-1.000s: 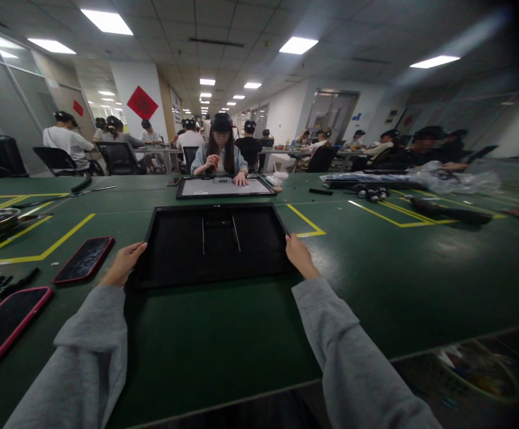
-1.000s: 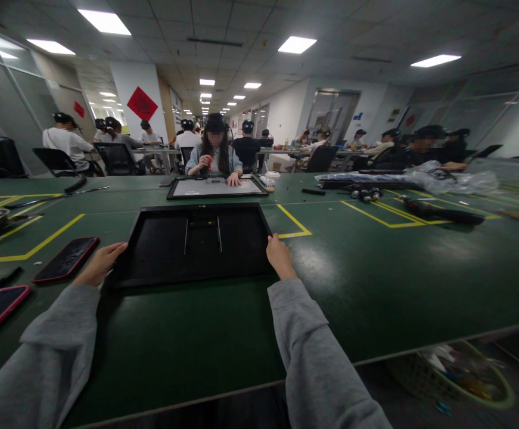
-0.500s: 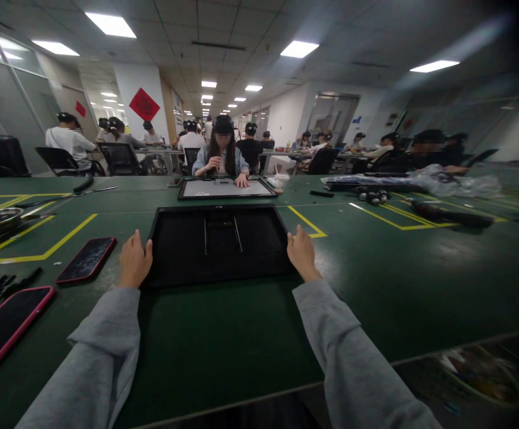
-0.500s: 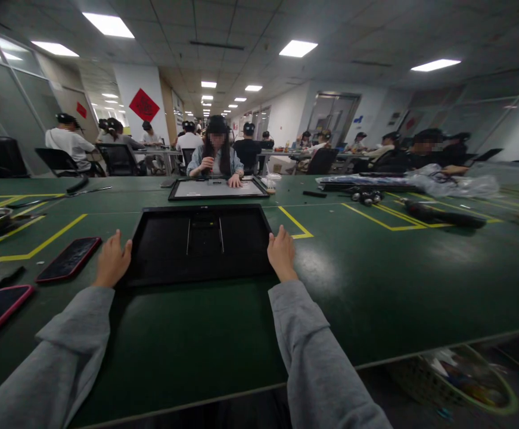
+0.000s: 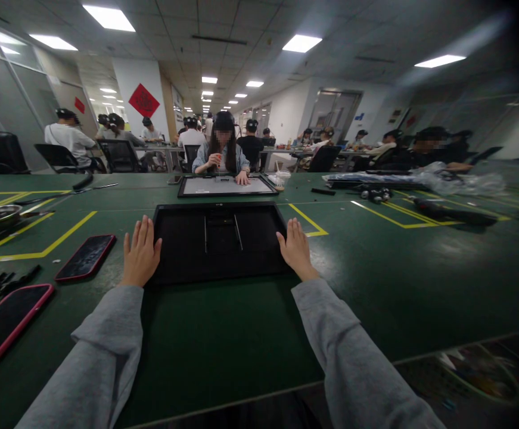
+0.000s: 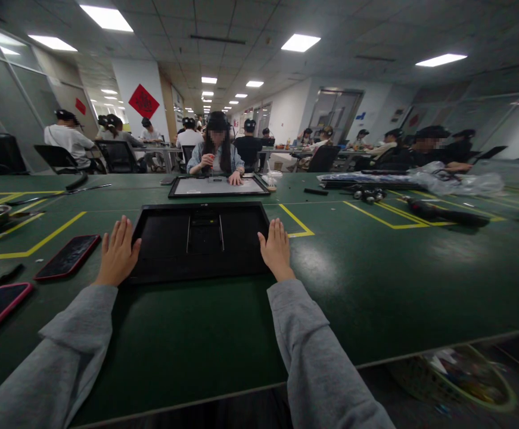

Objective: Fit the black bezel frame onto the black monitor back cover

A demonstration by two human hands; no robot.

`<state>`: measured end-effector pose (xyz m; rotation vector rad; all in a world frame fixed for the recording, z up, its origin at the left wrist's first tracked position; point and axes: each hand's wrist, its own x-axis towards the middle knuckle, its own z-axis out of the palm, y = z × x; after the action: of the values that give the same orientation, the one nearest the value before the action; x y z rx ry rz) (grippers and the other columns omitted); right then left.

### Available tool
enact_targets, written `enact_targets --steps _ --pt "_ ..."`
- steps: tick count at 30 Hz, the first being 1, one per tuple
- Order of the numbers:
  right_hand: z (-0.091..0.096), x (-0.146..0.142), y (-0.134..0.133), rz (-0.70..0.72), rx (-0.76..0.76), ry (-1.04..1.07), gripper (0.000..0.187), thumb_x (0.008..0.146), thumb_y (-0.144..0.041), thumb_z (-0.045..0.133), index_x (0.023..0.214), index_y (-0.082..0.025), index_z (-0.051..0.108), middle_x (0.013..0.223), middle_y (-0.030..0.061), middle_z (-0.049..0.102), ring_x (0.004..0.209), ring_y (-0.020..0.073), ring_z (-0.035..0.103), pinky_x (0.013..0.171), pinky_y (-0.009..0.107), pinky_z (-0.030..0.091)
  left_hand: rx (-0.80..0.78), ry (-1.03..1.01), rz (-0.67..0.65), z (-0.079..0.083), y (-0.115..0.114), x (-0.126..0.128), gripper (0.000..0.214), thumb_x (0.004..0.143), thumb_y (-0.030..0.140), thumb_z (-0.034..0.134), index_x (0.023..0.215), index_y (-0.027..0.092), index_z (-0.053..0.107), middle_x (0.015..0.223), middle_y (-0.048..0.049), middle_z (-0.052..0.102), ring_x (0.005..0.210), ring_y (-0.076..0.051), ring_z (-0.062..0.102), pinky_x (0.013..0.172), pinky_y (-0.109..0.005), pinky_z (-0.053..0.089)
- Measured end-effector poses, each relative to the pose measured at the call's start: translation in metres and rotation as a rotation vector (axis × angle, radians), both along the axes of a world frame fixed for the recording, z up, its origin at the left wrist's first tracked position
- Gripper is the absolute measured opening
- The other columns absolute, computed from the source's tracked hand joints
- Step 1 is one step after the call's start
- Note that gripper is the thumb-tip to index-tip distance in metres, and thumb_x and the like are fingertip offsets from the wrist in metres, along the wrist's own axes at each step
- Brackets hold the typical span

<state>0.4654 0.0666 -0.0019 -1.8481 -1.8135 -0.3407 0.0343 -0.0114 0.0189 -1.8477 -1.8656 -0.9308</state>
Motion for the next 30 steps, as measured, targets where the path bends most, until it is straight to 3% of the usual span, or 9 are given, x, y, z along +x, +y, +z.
enact_targets --steps 2,4,8,13,17,21,25,30 --pt "0.009 -0.003 -0.005 -0.053 0.064 0.022 0.068 0.098 -0.047 0.017 0.153 -0.007 0.010 0.159 0.0167 0.012 0.147 0.0260 0.008 0.114 0.049 0.019 0.077 -0.050 0.040 0.007 -0.004 0.005 0.067 0.095 0.043 0.028 0.154 0.015 0.013 0.160 -0.0117 0.013 0.147 -0.026 0.008 0.117 -0.050 0.003" --pt "0.013 -0.005 -0.008 -0.061 0.059 0.033 0.067 0.098 -0.045 0.017 0.153 -0.008 0.006 0.159 0.0171 0.011 0.146 0.0270 0.009 0.113 0.050 0.021 0.049 -0.077 0.055 0.004 -0.002 0.005 0.068 0.095 0.043 0.029 0.154 0.014 0.013 0.159 -0.0135 0.014 0.147 -0.027 0.010 0.117 -0.052 0.004" --pt "0.004 -0.003 -0.007 0.033 -0.130 -0.017 0.068 0.097 -0.048 0.024 0.152 -0.007 0.017 0.158 0.0189 0.017 0.143 0.0278 0.022 0.111 0.045 0.027 -0.215 -0.065 -0.069 -0.020 0.015 -0.010 0.072 0.093 0.047 0.033 0.151 0.006 0.022 0.157 -0.0198 0.018 0.142 -0.031 0.026 0.114 -0.046 0.024" --pt "-0.008 0.000 -0.001 0.026 -0.135 -0.050 0.066 0.098 -0.048 0.024 0.150 -0.007 0.023 0.157 0.0189 0.020 0.143 0.0263 0.023 0.112 0.043 0.024 -0.231 -0.283 -0.057 -0.037 0.032 -0.033 0.080 0.091 0.051 0.036 0.152 0.004 0.016 0.156 -0.0201 0.022 0.143 -0.027 0.025 0.114 -0.040 0.026" --pt "-0.004 0.001 0.000 0.012 -0.073 -0.009 0.063 0.098 -0.044 0.023 0.147 -0.005 0.030 0.155 0.0184 0.026 0.143 0.0256 0.023 0.113 0.044 0.021 -0.266 -0.542 -0.008 -0.039 0.038 -0.053 0.062 0.092 0.042 0.033 0.142 0.005 0.043 0.143 -0.0183 0.047 0.134 -0.025 0.042 0.112 -0.038 0.030" --pt "0.005 0.000 -0.001 0.005 -0.002 0.056 0.057 0.098 -0.039 0.022 0.143 -0.007 0.039 0.150 0.0168 0.037 0.139 0.0242 0.031 0.113 0.043 0.022 -0.233 -0.633 -0.046 -0.038 0.040 -0.063 0.053 0.089 0.034 0.040 0.133 0.009 0.055 0.135 -0.0133 0.057 0.127 -0.023 0.050 0.109 -0.037 0.035" --pt "0.015 -0.012 -0.006 0.056 0.066 0.129 0.054 0.098 -0.036 0.023 0.138 -0.009 0.045 0.146 0.0151 0.043 0.136 0.0227 0.035 0.112 0.041 0.025 -0.219 -0.715 -0.096 -0.033 0.037 -0.049 0.050 0.086 0.033 0.047 0.129 0.009 0.058 0.131 -0.0119 0.060 0.124 -0.023 0.053 0.108 -0.038 0.036" --pt "0.020 -0.053 -0.023 0.261 0.055 0.233 0.048 0.098 -0.036 0.028 0.134 -0.014 0.050 0.141 0.0135 0.049 0.131 0.0230 0.041 0.106 0.042 0.034 -0.315 -0.868 -0.329 -0.029 0.029 0.002 0.061 0.080 0.043 0.058 0.132 0.012 0.055 0.133 -0.0086 0.058 0.126 -0.025 0.051 0.108 -0.040 0.038"
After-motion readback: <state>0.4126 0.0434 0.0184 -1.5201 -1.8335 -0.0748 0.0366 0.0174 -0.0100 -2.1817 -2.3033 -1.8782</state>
